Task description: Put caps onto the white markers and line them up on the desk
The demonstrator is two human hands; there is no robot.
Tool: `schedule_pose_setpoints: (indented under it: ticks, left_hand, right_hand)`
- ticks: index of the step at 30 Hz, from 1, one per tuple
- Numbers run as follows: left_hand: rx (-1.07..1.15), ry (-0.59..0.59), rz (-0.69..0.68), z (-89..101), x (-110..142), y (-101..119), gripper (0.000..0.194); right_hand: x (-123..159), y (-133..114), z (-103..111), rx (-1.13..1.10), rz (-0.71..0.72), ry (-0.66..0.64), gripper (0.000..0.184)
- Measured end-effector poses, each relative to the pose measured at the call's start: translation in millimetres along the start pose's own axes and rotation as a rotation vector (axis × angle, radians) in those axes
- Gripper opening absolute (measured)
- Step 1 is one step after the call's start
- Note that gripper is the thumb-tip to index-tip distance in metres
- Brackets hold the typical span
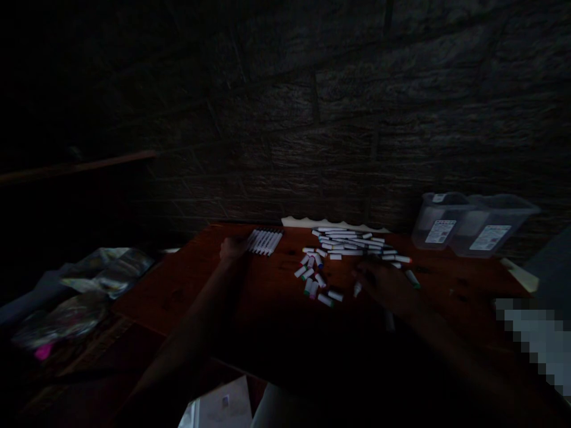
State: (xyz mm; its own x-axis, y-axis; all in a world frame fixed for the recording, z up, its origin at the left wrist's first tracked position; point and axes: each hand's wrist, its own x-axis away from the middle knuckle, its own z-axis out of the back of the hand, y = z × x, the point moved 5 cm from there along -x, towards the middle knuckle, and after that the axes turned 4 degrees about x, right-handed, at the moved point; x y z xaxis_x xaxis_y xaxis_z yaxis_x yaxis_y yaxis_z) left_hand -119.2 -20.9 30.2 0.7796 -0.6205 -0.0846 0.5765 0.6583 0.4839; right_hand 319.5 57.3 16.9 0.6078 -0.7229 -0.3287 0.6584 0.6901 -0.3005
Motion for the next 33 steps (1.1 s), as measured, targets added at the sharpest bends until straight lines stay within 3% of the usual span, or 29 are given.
schedule_pose_setpoints:
  ticks: [6, 10, 14, 17, 21, 25, 29, 33]
  left_hand:
    - [-0.005, 0.089, -0.087, 2.6, 10.2, 17.2, 0.039]
    - [0.039, 0.116, -0.305, -5.8, 31.7, 52.1, 0.033]
    - [0.155, 0.041, -0.612, -21.1, 66.4, 91.8, 0.028]
    - [0.305, -0.024, -0.834, -28.8, 93.2, 113.8, 0.028]
    - [0.394, -0.128, -0.932, -38.0, 112.7, 127.0, 0.026]
    - [0.491, -0.112, -1.017, -35.6, 122.6, 132.1, 0.022]
    - [0.474, -0.074, -1.09, -24.8, 140.1, 139.6, 0.02]
    - [0.448, -0.119, -1.192, -16.7, 165.8, 151.9, 0.026]
  right_hand:
    - [0.0, -3.6, 2.2, -0.011, 0.009, -0.007, 0.031]
    - [-0.1, -8.7, 5.1, 0.018, 0.003, -0.057, 0.03]
    - [-1.9, -13.5, 7.8, -0.1, -0.022, -0.037, 0.024]
    - [-4.3, -12.9, 8.2, -0.291, -0.081, 0.051, 0.017]
    - [-7.2, -6.7, 7.3, -0.735, -0.24, 0.177, 0.021]
    - [-8.0, -4.3, 5.7, -1.101, -0.458, 0.198, 0.033]
    - [-8.3, -15.9, 8.6, -1.257, -0.475, 0.178, 0.03]
    - [-7.3, -29.2, 6.0, -1.325, -0.44, 0.146, 0.028]
